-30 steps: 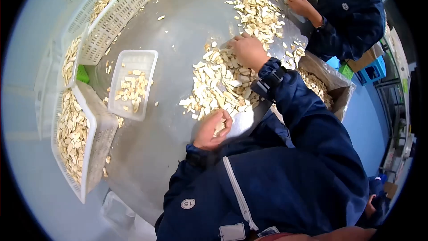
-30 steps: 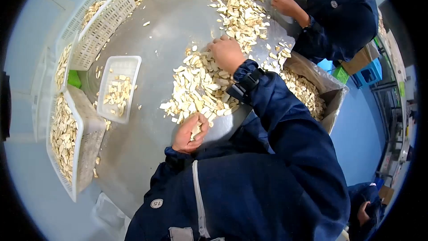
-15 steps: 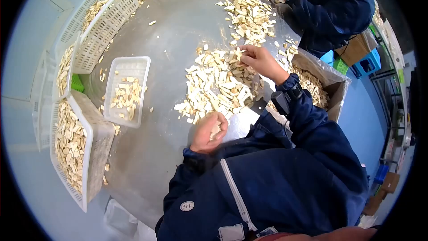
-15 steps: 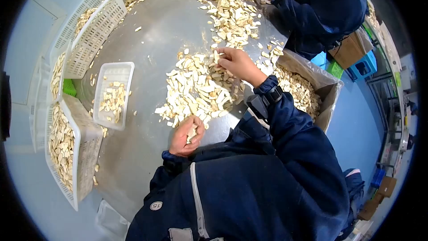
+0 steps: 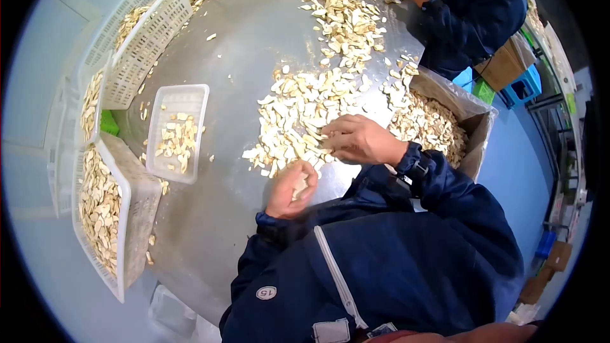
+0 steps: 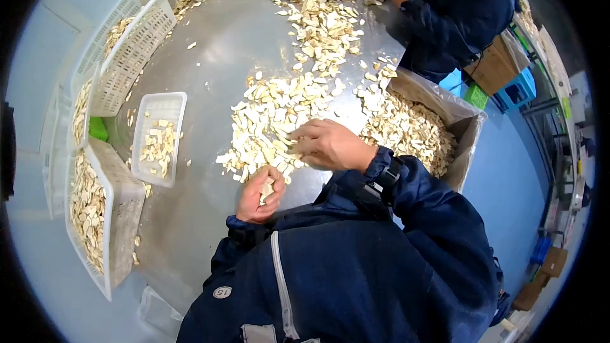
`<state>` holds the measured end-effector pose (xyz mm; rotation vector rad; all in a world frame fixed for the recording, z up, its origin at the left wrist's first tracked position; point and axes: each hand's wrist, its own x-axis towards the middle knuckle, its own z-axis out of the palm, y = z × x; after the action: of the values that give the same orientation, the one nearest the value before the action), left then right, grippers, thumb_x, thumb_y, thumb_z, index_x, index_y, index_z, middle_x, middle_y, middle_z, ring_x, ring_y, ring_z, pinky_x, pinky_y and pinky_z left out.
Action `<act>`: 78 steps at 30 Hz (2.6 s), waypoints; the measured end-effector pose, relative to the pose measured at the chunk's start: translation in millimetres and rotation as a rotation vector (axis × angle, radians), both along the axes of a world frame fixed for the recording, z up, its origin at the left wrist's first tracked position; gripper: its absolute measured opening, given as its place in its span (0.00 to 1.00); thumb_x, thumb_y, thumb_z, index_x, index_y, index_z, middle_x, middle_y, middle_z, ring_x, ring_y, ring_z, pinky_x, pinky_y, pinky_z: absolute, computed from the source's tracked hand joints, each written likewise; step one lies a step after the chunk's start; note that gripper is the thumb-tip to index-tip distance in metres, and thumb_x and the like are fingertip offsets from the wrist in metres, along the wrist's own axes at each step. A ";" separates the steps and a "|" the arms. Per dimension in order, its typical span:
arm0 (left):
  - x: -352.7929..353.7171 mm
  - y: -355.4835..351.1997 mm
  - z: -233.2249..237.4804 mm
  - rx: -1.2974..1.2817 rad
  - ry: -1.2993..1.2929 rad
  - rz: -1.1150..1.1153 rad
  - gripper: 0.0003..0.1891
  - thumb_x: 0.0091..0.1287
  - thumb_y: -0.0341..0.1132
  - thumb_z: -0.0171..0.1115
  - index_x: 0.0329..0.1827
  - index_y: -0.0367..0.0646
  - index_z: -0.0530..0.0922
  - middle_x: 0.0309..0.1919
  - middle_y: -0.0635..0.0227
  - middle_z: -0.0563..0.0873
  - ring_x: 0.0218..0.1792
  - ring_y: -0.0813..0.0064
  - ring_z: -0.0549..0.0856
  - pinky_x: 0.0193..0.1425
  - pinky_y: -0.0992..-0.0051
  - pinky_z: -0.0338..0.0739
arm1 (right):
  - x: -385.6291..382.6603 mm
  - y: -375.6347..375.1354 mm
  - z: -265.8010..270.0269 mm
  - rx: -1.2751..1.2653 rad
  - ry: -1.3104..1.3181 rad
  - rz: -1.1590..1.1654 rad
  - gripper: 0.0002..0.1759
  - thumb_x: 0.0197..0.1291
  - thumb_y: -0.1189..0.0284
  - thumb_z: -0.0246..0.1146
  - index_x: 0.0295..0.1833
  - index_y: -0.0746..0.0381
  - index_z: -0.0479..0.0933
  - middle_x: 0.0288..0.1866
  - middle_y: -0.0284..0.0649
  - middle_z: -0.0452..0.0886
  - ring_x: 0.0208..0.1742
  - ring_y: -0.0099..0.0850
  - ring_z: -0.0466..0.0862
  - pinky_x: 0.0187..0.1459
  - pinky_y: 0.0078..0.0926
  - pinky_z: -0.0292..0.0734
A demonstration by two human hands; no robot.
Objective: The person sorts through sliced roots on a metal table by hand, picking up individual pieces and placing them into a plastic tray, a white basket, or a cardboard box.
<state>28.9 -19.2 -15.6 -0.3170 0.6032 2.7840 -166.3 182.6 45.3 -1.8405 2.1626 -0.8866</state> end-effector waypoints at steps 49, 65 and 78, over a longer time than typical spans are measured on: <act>-86.4 18.0 4.8 0.146 0.132 0.004 0.14 0.87 0.41 0.47 0.46 0.41 0.74 0.35 0.71 0.76 0.23 0.89 0.69 0.16 0.88 0.57 | -67.1 -78.2 3.8 -0.022 0.099 -0.522 0.10 0.69 0.66 0.69 0.51 0.58 0.87 0.43 0.44 0.87 0.42 0.47 0.87 0.44 0.42 0.83; -86.3 20.8 -2.5 0.197 0.112 0.037 0.12 0.86 0.39 0.50 0.52 0.41 0.77 0.37 0.68 0.79 0.26 0.86 0.73 0.17 0.88 0.59 | -83.6 -119.7 -14.1 -0.028 0.284 -0.277 0.12 0.62 0.71 0.70 0.52 0.56 0.86 0.46 0.39 0.88 0.50 0.44 0.84 0.57 0.40 0.80; -85.5 16.1 -1.0 0.229 0.103 0.097 0.10 0.85 0.38 0.51 0.52 0.42 0.76 0.38 0.69 0.79 0.28 0.84 0.72 0.17 0.88 0.58 | -75.0 -126.0 -14.6 0.070 0.188 -0.276 0.13 0.66 0.66 0.67 0.55 0.54 0.85 0.50 0.40 0.88 0.51 0.44 0.87 0.52 0.40 0.84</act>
<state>-56.6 -3.1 -16.6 -0.1590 0.2923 2.9402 -241.3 56.6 30.7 -1.6793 2.5741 -0.6967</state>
